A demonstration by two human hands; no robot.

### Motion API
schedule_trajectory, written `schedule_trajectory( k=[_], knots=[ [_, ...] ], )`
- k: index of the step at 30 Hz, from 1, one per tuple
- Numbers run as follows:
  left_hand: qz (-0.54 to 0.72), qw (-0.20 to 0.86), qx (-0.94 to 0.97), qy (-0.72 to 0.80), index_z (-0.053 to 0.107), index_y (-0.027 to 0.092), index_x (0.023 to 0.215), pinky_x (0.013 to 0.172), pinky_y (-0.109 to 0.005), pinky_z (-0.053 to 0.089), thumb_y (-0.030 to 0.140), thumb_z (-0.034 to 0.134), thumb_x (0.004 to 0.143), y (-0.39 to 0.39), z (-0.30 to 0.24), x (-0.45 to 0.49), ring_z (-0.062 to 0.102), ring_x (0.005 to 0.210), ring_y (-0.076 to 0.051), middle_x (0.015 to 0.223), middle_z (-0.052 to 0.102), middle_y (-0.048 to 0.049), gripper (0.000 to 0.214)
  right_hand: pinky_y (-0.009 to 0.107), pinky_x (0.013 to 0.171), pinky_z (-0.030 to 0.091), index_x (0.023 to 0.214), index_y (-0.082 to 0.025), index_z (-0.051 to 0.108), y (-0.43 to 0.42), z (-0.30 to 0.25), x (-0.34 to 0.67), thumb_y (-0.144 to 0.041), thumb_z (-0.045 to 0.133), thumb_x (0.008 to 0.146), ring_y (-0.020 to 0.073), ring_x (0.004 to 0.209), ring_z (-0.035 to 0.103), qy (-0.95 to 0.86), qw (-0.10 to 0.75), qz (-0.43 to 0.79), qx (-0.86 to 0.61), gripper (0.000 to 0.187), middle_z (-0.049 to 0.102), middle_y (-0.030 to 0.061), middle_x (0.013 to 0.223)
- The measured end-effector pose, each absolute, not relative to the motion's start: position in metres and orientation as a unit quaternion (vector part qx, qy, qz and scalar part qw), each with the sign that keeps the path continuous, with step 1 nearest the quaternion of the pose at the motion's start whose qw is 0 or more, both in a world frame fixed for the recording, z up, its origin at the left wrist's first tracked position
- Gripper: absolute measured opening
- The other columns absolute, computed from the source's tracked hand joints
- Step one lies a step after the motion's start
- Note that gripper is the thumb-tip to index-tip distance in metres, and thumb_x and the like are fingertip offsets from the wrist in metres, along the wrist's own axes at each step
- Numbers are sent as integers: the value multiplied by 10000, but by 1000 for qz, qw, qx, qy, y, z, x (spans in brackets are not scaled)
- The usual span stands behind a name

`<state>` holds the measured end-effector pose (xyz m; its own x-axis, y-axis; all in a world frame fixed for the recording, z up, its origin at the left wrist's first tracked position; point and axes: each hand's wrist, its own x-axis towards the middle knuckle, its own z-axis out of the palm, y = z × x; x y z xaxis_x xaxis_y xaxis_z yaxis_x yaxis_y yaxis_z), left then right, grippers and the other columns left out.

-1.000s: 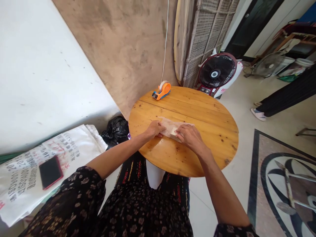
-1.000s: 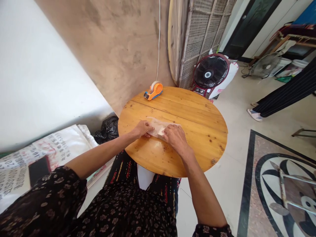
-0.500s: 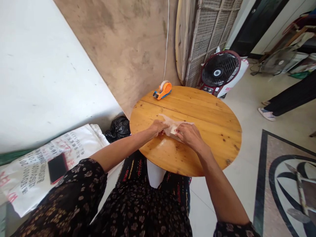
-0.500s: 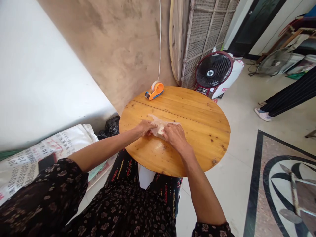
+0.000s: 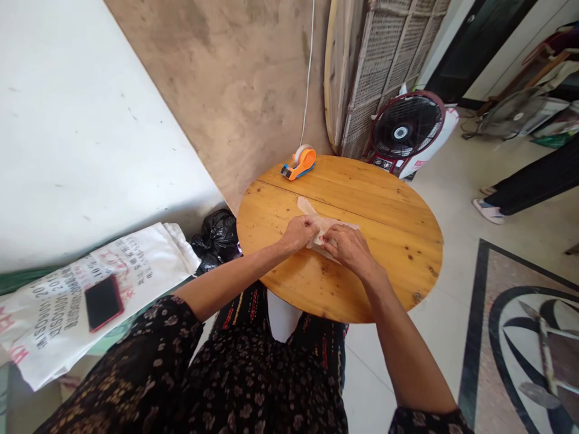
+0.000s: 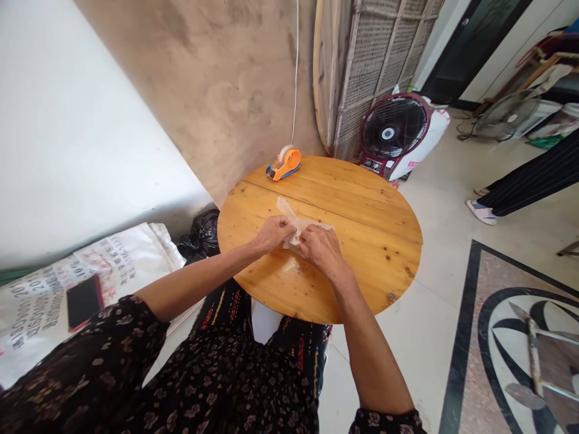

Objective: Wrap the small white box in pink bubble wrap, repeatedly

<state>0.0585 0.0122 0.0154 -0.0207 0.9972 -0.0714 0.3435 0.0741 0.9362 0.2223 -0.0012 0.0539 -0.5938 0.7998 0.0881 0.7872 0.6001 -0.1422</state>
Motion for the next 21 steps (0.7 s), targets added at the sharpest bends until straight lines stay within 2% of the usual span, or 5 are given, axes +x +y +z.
schedule_trajectory(
  k=[4, 12, 21],
  knots=[
    [375, 392, 595, 593, 581, 143, 590, 510, -183, 328, 167, 552, 664, 14, 22, 59, 451, 548, -77, 553, 515, 48, 83, 286, 759, 378, 886, -204, 704, -2, 55, 222, -254, 596, 866, 202, 954, 611, -892, 68, 39, -446, 120, 693, 71, 975],
    [308, 347, 665, 585, 699, 121, 678, 542, -186, 346, 196, 570, 741, 6, 30, 62, 493, 587, -90, 602, 601, 12, 162, 298, 807, 379, 928, -186, 670, 0, 48, 225, -254, 628, 844, 222, 975, 616, -889, 91, 58, -445, 116, 705, 82, 996],
    [190, 388, 722, 541, 746, 117, 756, 544, -220, 363, 129, 507, 686, 10, 57, 52, 519, 566, -111, 637, 635, -7, 249, 338, 853, 373, 1115, -183, 573, 2, 32, 229, -325, 626, 844, 268, 1028, 609, -871, 168, 65, -458, 311, 693, 100, 1085]
  ],
)
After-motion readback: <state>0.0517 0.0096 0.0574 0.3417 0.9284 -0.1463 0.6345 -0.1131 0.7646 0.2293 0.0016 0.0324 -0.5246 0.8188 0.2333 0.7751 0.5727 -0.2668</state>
